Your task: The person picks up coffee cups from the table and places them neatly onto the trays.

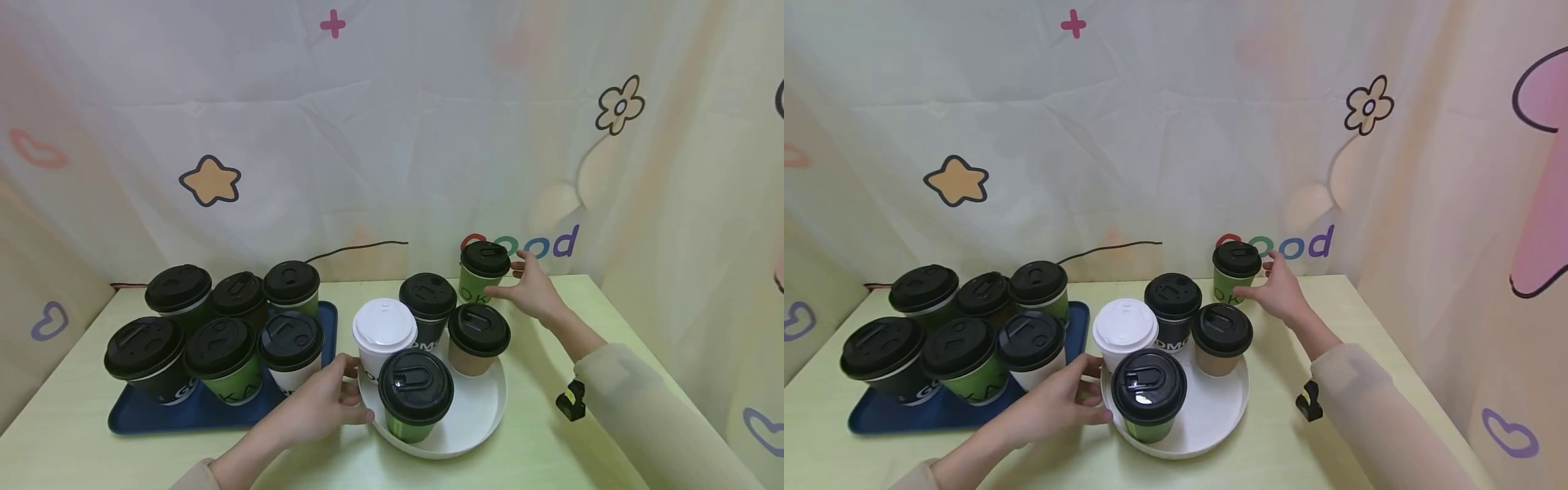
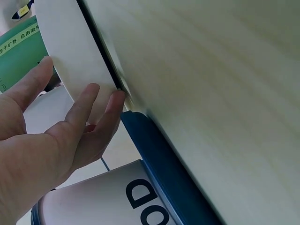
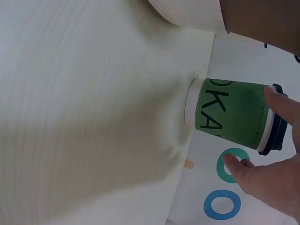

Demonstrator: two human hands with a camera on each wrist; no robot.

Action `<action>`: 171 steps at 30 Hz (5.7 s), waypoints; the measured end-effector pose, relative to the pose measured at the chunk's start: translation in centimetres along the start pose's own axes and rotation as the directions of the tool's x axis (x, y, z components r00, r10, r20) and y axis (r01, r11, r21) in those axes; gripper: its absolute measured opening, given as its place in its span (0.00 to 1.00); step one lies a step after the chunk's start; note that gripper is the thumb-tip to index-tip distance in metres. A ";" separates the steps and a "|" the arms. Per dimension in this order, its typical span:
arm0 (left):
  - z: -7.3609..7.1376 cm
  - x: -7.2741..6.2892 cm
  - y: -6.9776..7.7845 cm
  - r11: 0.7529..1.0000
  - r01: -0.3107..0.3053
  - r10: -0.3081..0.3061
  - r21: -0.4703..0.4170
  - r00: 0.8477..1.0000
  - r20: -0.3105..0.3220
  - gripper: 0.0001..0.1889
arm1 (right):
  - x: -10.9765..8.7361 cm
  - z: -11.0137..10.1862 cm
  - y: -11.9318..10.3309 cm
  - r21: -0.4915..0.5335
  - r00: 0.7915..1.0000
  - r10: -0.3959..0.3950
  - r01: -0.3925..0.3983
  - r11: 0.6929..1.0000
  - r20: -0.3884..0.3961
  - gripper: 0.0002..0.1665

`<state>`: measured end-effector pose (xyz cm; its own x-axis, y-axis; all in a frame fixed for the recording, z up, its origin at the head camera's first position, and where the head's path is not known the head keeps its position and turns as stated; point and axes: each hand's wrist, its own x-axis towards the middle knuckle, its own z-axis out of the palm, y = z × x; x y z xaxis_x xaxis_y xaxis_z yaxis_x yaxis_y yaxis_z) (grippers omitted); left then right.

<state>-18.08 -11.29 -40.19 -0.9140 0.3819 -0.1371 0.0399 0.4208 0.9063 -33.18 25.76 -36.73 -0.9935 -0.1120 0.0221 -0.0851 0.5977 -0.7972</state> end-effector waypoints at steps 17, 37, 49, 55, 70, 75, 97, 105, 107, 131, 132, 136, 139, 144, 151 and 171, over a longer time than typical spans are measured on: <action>0.2 0.2 0.0 1.000 -0.017 0.017 0.003 1.000 0.003 0.36 | 1.5 1.5 0.6 0.110 1.000 0.006 -0.004 0.994 -0.021 0.60; 0.2 0.2 0.0 1.000 -0.016 0.016 0.023 1.000 0.001 0.35 | -0.1 0.1 0.7 0.082 1.000 0.003 -0.001 0.997 -0.031 0.56; 0.2 0.2 -0.1 1.000 -0.015 0.015 0.027 1.000 0.001 0.36 | -3.5 -2.1 1.6 0.033 0.999 -0.012 0.013 0.999 -0.044 0.60; 0.1 0.3 -0.1 0.999 -0.007 0.008 0.035 1.000 -0.005 0.36 | -5.6 -3.0 1.6 -0.022 0.997 -0.049 0.048 0.999 -0.053 0.61; 0.0 0.2 0.0 0.999 -0.013 0.013 0.038 1.000 0.011 0.37 | -9.8 -4.5 0.6 -0.080 0.993 -0.118 0.116 0.990 -0.018 0.52; 0.0 0.3 0.1 0.999 -0.006 0.006 0.032 1.000 0.019 0.37 | -10.9 -5.4 0.4 -0.081 0.988 -0.154 0.154 0.985 0.006 0.47; 0.1 0.3 0.1 0.998 -0.021 0.020 0.059 1.000 0.015 0.36 | -14.4 -6.1 -0.2 0.046 0.879 -0.355 0.360 0.932 0.317 0.44; 0.1 0.3 0.1 0.998 -0.023 0.022 0.061 1.000 0.014 0.36 | -14.9 -5.9 -0.8 0.118 0.786 -0.444 0.438 0.891 0.430 0.45; 0.0 0.3 0.1 0.998 -0.021 0.020 0.065 1.000 0.014 0.37 | -15.0 -5.8 -1.1 0.132 0.766 -0.460 0.452 0.882 0.449 0.46; 0.0 0.3 -0.1 0.998 -0.016 0.016 0.053 1.000 0.008 0.37 | -15.0 -0.6 -3.3 0.208 0.833 -0.432 0.381 0.901 0.347 0.48; 0.0 0.3 -0.1 0.998 -0.018 0.017 0.054 1.000 0.008 0.37 | -15.0 -0.4 -3.2 0.211 0.837 -0.429 0.377 0.902 0.340 0.48; 0.0 0.3 -0.1 0.998 -0.022 0.021 0.062 1.000 0.007 0.36 | -15.0 0.3 -2.8 0.222 0.853 -0.421 0.366 0.904 0.310 0.49; 0.0 0.3 -0.1 0.997 -0.027 0.027 0.070 1.000 0.008 0.37 | -15.1 0.6 -2.5 0.217 0.863 -0.410 0.357 0.908 0.295 0.49; 0.0 0.3 -0.1 0.997 -0.030 0.030 0.074 1.000 0.009 0.37 | -15.3 1.2 -1.9 0.215 0.876 -0.395 0.344 0.914 0.276 0.51; 0.0 0.3 -0.1 0.997 -0.031 0.030 0.074 0.999 0.013 0.37 | -15.3 1.8 -1.2 0.191 0.888 -0.391 0.352 0.916 0.243 0.51; 0.0 0.4 0.0 0.996 -0.031 0.031 0.081 1.000 0.006 0.36 | -15.7 2.3 -0.9 0.085 0.906 -0.380 0.370 0.925 0.188 0.56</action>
<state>-18.39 -11.10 -40.23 -0.9097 0.4000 -0.1115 0.1009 0.4736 0.8749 -17.33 25.13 -37.75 -0.8531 -0.4780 0.2092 -0.4401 0.4436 -0.7807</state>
